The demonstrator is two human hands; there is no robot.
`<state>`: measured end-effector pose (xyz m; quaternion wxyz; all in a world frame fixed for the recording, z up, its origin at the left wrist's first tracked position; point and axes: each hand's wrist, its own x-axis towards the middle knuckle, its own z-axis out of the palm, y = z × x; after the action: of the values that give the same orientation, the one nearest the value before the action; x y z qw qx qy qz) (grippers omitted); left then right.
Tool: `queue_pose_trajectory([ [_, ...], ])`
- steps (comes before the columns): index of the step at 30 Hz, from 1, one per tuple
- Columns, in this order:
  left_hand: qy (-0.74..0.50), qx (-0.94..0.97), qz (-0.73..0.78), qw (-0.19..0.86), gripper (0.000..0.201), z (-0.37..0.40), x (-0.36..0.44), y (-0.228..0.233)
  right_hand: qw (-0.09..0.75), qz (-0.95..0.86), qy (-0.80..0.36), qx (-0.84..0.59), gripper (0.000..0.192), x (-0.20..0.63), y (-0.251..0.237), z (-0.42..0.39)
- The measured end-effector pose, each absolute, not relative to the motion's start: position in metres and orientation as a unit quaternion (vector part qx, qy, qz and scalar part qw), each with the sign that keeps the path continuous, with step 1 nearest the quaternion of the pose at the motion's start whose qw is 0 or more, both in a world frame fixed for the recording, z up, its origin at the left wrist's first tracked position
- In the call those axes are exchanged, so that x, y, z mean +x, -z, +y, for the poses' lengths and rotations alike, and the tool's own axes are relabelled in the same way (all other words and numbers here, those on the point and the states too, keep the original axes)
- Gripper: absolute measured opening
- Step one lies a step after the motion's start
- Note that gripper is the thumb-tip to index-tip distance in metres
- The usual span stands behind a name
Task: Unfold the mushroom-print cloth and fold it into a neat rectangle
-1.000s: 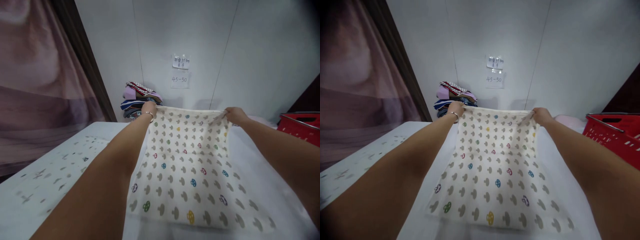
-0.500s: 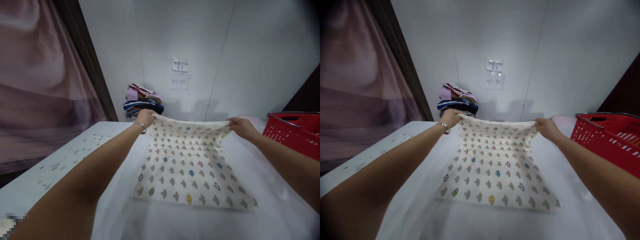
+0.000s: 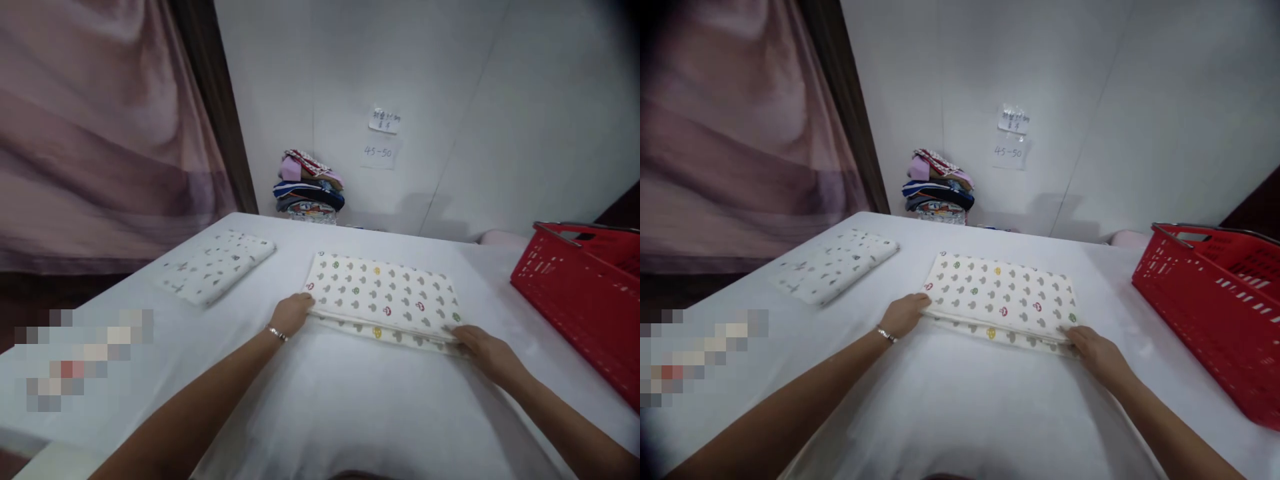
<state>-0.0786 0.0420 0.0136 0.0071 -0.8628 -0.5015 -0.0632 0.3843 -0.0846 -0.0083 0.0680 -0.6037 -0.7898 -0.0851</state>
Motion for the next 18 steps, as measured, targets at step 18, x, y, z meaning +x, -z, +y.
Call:
queue_pose_trajectory([
  [18, 0.165, -0.894, -0.405, 0.097, 0.021, 0.030, -0.089, -0.009, 0.082, -0.832, 0.187, -0.516, 0.031, 0.394, 0.021, -0.087],
])
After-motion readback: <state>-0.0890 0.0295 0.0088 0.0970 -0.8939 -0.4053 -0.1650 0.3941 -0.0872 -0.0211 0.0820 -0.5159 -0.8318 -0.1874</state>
